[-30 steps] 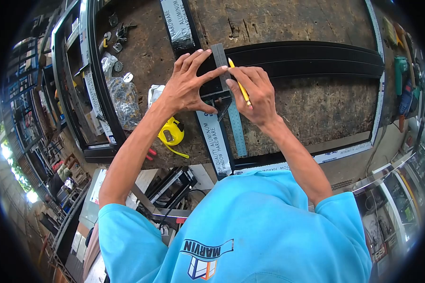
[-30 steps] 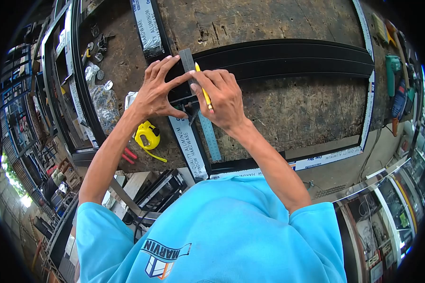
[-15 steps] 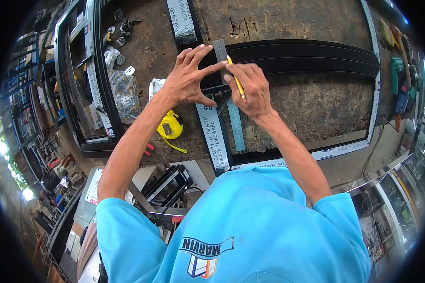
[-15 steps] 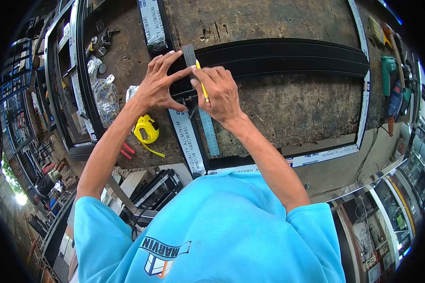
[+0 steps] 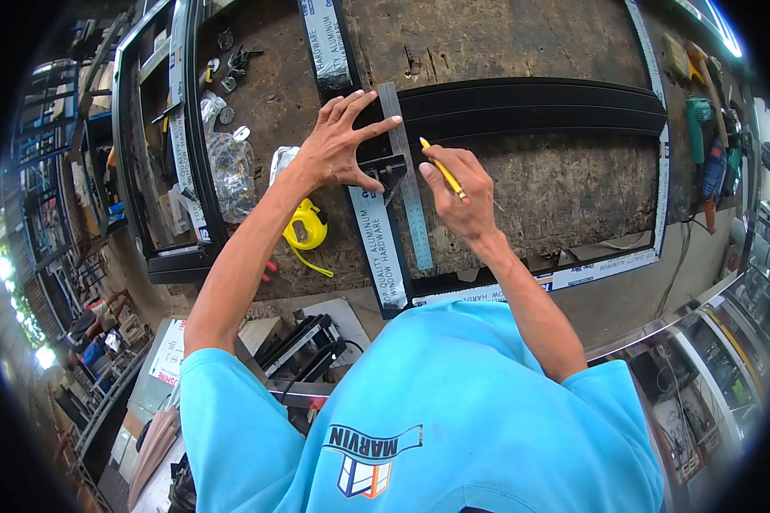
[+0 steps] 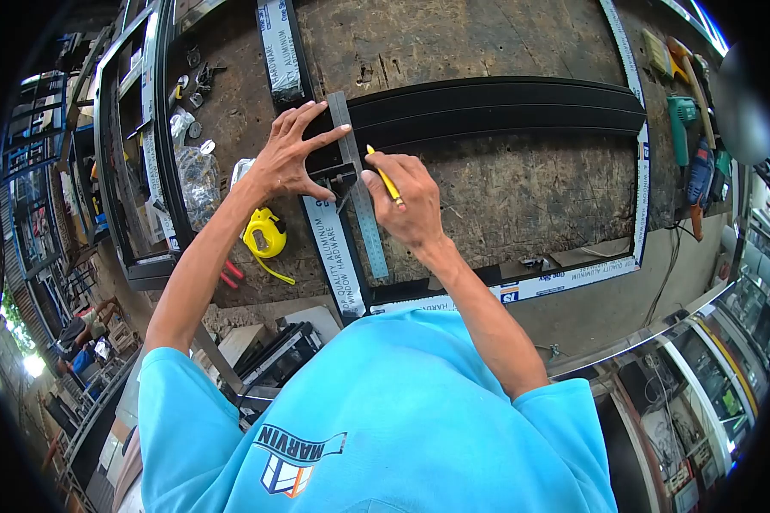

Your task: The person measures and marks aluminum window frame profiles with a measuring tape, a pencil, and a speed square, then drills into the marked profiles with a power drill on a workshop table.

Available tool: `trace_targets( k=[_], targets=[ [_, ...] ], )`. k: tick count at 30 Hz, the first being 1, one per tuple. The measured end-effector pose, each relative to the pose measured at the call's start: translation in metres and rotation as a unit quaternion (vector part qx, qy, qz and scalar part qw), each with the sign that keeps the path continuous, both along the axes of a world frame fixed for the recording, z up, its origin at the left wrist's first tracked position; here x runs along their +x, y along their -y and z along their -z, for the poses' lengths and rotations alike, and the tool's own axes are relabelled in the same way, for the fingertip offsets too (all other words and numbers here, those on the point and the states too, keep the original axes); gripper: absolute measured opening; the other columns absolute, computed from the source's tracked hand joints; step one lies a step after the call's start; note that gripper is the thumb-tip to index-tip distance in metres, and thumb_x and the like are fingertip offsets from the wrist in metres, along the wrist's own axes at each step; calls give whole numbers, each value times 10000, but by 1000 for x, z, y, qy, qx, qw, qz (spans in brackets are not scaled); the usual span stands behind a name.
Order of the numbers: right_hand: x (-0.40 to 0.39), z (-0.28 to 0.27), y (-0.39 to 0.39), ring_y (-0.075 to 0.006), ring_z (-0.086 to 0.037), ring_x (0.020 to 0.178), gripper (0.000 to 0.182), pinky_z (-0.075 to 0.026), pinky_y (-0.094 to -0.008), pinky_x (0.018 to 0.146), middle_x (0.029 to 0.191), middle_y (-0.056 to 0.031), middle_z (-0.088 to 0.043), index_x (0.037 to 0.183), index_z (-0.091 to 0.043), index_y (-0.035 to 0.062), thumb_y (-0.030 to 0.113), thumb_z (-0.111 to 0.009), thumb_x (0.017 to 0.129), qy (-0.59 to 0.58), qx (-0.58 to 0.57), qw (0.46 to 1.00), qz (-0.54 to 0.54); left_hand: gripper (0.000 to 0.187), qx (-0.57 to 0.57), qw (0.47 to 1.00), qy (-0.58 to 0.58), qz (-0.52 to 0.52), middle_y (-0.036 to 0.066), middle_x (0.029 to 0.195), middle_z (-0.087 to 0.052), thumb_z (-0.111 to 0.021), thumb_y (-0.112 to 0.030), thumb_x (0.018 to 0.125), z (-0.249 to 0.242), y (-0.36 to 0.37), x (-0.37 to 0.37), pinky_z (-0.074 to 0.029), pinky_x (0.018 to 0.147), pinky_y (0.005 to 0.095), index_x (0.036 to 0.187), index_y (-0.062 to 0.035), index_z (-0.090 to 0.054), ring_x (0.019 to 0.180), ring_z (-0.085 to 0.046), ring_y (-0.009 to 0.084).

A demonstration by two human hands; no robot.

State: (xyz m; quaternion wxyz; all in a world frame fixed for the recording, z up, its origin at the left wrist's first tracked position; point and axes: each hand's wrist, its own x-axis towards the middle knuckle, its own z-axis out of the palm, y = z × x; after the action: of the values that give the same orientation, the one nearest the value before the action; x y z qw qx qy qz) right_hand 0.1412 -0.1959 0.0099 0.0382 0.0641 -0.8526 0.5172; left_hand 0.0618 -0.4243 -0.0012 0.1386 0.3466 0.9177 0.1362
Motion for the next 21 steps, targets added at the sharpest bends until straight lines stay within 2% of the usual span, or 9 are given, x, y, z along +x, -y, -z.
trace_targets(
  k=[3, 6, 11, 13, 17, 20, 21],
  targets=[
    [-5, 1, -5, -262, -606, 905, 224, -485, -358, 797, 979, -132, -663, 1042, -647, 27, 140, -620, 850, -12, 3, 1000, 12, 1118, 5, 1000, -3, 7, 123, 1501, -227, -837, -606, 384, 0, 0, 0, -137, 1145, 478, 1390, -353, -421, 1396, -184, 336],
    [-23, 11, 0, -273, -584, 951, 272, -461, -367, 855, 1026, -123, -665, 1105, -631, 34, 156, -587, 866, -32, 21, 999, -23, 1112, -5, 1000, 3, 9, 126, 1501, -224, -839, -597, 396, -3, -1, -1, -144, 1141, 483, 1394, -345, -418, 1395, -187, 340],
    [-48, 21, 9, -275, -577, 955, 282, -464, -364, 848, 1020, -112, -669, 1114, -626, 45, 176, -580, 868, -42, 29, 998, -26, 1103, -12, 1000, 2, 11, 125, 1502, -222, -845, -573, 404, -4, 0, -1, -151, 1139, 481, 1393, -336, -420, 1396, -185, 340],
    [-51, 19, 9, -272, -568, 996, 317, -456, -360, 872, 1067, -123, -660, 1174, -615, 60, 209, -568, 898, -3, 34, 999, -39, 1106, -7, 1000, 1, 12, 123, 1503, -220, -846, -570, 402, -3, 0, -2, -150, 1140, 478, 1395, -335, -418, 1398, -181, 340],
    [-48, 19, 10, -271, -569, 995, 282, -456, -355, 873, 1053, -122, -663, 1135, -638, 61, 185, -588, 886, -8, 30, 999, -38, 1106, -22, 1000, 0, 13, 123, 1505, -215, -845, -568, 405, -3, -1, -1, -150, 1141, 476, 1397, -344, -410, 1400, -177, 337],
    [-17, 17, 0, -276, -577, 958, 258, -467, -362, 839, 1024, -116, -673, 1087, -645, 59, 151, -612, 847, -30, -13, 999, -39, 1107, -30, 999, -3, 12, 125, 1507, -209, -842, -576, 407, -6, -2, -2, -141, 1144, 476, 1399, -357, -402, 1403, -170, 334],
    [3, 12, -5, -277, -580, 948, 237, -465, -364, 842, 1000, -114, -672, 1061, -653, 55, 144, -619, 844, 24, 7, 998, -60, 1111, -32, 999, -5, 14, 134, 1501, -215, -832, -604, 409, -7, -1, -2, -139, 1145, 478, 1401, -361, -396, 1402, -168, 339]
  ],
)
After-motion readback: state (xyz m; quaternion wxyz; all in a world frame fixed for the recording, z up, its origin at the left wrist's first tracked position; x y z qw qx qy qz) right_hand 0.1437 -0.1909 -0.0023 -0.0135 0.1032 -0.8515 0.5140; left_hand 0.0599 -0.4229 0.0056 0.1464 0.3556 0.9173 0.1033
